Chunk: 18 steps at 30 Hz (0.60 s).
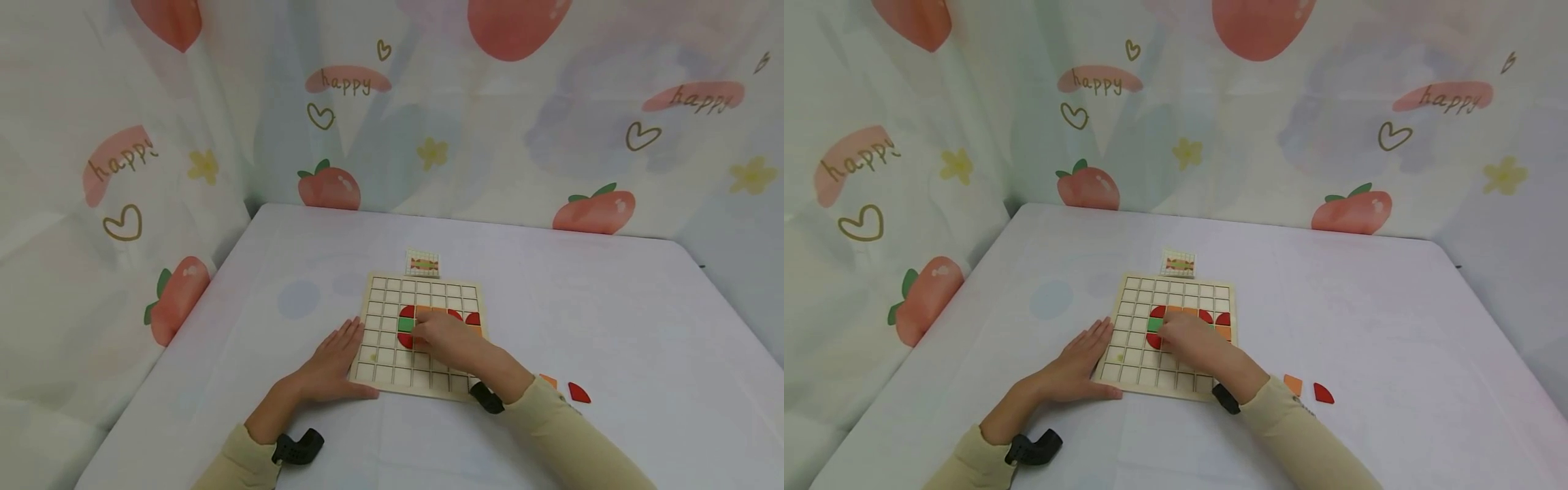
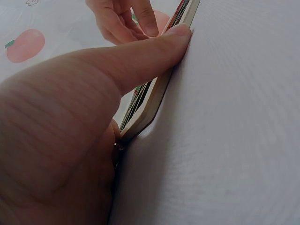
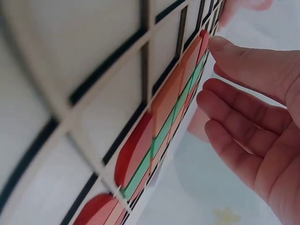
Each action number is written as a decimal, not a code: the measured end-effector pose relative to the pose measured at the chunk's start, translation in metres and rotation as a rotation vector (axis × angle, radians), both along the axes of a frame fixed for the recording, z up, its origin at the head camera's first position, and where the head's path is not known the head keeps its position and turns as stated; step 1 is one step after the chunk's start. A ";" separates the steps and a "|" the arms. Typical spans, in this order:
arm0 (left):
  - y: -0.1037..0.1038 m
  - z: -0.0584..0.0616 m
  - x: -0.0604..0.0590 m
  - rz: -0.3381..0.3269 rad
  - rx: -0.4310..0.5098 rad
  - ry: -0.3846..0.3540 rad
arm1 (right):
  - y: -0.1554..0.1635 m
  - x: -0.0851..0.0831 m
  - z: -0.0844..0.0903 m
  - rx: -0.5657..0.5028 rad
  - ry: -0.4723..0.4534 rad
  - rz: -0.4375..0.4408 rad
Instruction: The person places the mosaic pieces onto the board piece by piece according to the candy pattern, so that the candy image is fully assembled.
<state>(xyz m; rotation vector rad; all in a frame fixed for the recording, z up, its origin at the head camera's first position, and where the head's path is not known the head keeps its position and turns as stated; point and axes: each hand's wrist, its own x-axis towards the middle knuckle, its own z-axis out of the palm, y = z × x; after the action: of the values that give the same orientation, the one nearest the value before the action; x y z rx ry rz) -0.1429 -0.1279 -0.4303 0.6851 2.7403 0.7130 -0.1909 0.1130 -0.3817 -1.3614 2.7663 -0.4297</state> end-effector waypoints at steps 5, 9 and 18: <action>0.001 0.000 0.000 0.002 0.001 0.000 | 0.016 0.004 0.003 -0.001 -0.025 -0.024; 0.001 0.001 0.000 0.010 0.004 -0.003 | 0.030 0.005 0.005 -0.002 -0.039 -0.065; 0.001 -0.004 -0.002 0.016 -0.019 -0.005 | 0.054 0.011 0.009 0.024 -0.037 -0.160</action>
<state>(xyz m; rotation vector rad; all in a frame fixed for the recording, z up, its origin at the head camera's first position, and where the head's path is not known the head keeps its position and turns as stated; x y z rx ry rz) -0.1445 -0.1269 -0.4340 0.6572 2.7472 0.6897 -0.1803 0.1667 -0.3725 -1.1205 2.8509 -0.4205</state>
